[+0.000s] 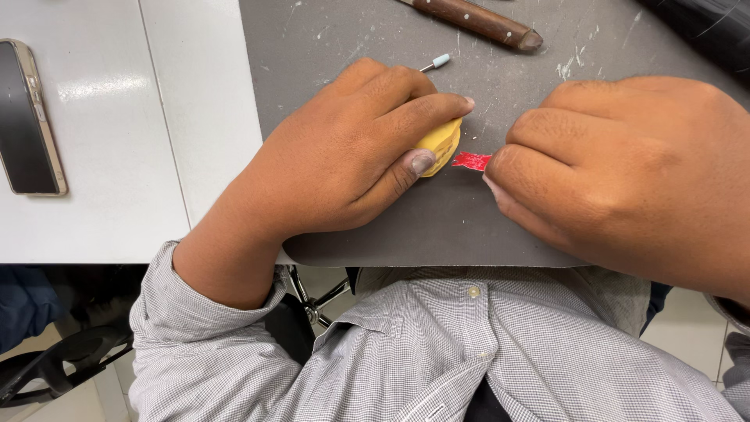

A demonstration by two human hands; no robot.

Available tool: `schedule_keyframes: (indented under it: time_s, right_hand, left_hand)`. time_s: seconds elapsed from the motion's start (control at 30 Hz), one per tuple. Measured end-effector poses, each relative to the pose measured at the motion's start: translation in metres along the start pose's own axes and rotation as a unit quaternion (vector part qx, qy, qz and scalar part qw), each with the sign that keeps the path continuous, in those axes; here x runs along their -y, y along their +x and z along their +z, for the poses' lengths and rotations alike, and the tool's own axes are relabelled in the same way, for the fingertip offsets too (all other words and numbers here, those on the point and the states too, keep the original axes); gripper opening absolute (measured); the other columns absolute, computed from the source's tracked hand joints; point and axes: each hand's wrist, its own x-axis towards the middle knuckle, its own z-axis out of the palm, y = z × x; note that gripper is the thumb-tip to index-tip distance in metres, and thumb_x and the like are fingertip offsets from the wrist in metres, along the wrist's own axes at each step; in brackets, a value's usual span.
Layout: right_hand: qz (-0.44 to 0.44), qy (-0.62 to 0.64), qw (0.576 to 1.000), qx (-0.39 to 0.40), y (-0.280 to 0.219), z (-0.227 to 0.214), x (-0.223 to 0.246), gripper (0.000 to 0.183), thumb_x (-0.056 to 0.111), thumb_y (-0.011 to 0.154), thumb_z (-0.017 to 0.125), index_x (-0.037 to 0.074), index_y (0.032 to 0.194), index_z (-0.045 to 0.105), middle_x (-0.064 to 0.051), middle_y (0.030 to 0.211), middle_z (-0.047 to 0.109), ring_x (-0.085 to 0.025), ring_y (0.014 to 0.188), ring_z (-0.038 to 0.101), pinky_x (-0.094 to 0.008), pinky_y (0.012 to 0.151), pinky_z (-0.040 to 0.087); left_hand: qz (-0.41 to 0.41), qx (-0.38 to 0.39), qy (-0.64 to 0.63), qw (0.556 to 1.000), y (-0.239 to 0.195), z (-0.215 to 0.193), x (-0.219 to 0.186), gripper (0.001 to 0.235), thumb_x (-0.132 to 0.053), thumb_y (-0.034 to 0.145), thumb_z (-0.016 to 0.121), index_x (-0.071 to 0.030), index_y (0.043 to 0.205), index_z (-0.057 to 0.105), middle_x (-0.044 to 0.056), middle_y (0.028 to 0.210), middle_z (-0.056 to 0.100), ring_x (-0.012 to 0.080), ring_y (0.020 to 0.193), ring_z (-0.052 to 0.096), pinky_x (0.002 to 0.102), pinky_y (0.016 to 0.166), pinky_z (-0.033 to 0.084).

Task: The person handles a yellow dental prosthesis, separating and rejoining its halves. They use a rotary tool to grind a small tooth-like piece, then place it into the prosthesis. The person repeatedly checks the fit by closing the halves and uses a red strip to mark alignment.

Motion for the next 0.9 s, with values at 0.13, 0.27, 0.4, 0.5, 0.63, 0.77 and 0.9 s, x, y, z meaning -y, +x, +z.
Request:
schedule_keyframes:
  time_s: [0.13,0.27,0.4,0.5,0.63,0.77,0.9]
  right_hand:
    - [0.002,-0.014,1.000,0.000,-0.0004,-0.0004,-0.0001,0.021,0.021,0.082,0.078,0.011,0.072,0.062,-0.001,0.075,0.064,-0.019,0.072,0.067,-0.034,0.056,0.050]
    - [0.006,-0.014,1.000,-0.002,-0.0001,-0.0018,-0.0005,0.018,0.021,0.080,0.078,0.012,0.074,0.063,0.000,0.075,0.063,-0.019,0.071,0.066,-0.034,0.056,0.049]
    - [0.008,-0.018,1.000,-0.007,0.0000,-0.0021,-0.0013,0.019,0.019,0.082,0.078,0.011,0.074,0.063,0.000,0.076,0.064,-0.018,0.071,0.066,-0.033,0.056,0.049]
    - [-0.002,-0.021,1.000,-0.006,0.0009,-0.0024,-0.0008,0.018,0.019,0.080,0.078,0.011,0.074,0.063,0.000,0.075,0.062,-0.019,0.071,0.065,-0.034,0.056,0.050]
    - [-0.022,-0.025,0.999,-0.001,0.0016,-0.0015,-0.0016,0.018,0.024,0.080,0.076,0.011,0.075,0.064,0.000,0.075,0.061,-0.019,0.072,0.064,-0.034,0.056,0.049]
    - [-0.056,-0.086,0.994,-0.035,0.0026,0.0002,-0.0016,0.014,0.018,0.072,0.071,0.010,0.084,0.070,0.000,0.076,0.061,-0.017,0.073,0.064,-0.030,0.056,0.048]
    - [-0.051,-0.096,0.994,-0.029,0.0052,0.0060,-0.0006,0.007,0.016,0.077,0.071,0.011,0.082,0.069,0.001,0.074,0.059,-0.017,0.074,0.064,-0.031,0.056,0.048]
  left_hand:
    - [-0.004,-0.001,0.002,1.000,-0.0008,0.0012,0.0003,0.033,-0.025,0.114,0.055,-0.010,0.142,0.056,0.011,0.128,0.062,0.0313,0.114,0.058,0.044,0.104,0.050]
    - [-0.003,-0.012,0.016,1.000,-0.0009,0.0023,0.0019,0.034,-0.027,0.116,0.054,-0.010,0.145,0.054,0.012,0.129,0.060,0.0313,0.112,0.057,0.043,0.102,0.050]
    - [-0.005,-0.015,0.022,1.000,-0.0020,0.0036,0.0033,0.037,-0.028,0.116,0.053,-0.011,0.149,0.053,0.013,0.132,0.059,0.0313,0.110,0.056,0.044,0.102,0.050]
    - [0.006,-0.024,0.018,1.000,-0.0022,0.0046,0.0045,0.034,-0.027,0.117,0.052,-0.010,0.147,0.052,0.013,0.131,0.058,0.0309,0.114,0.056,0.042,0.102,0.049]
    - [0.017,-0.021,0.017,0.999,-0.0022,0.0021,0.0057,0.037,-0.024,0.114,0.052,-0.008,0.147,0.051,0.014,0.131,0.058,0.0315,0.113,0.056,0.042,0.101,0.048]
    - [0.029,-0.035,0.025,0.999,-0.0027,-0.0007,0.0053,0.036,-0.024,0.113,0.054,-0.006,0.145,0.051,0.014,0.128,0.058,0.0322,0.109,0.056,0.043,0.099,0.048]
    - [0.025,-0.030,0.031,0.999,-0.0022,-0.0007,0.0051,0.038,-0.024,0.112,0.054,-0.008,0.146,0.052,0.013,0.129,0.058,0.0311,0.110,0.056,0.043,0.100,0.048]
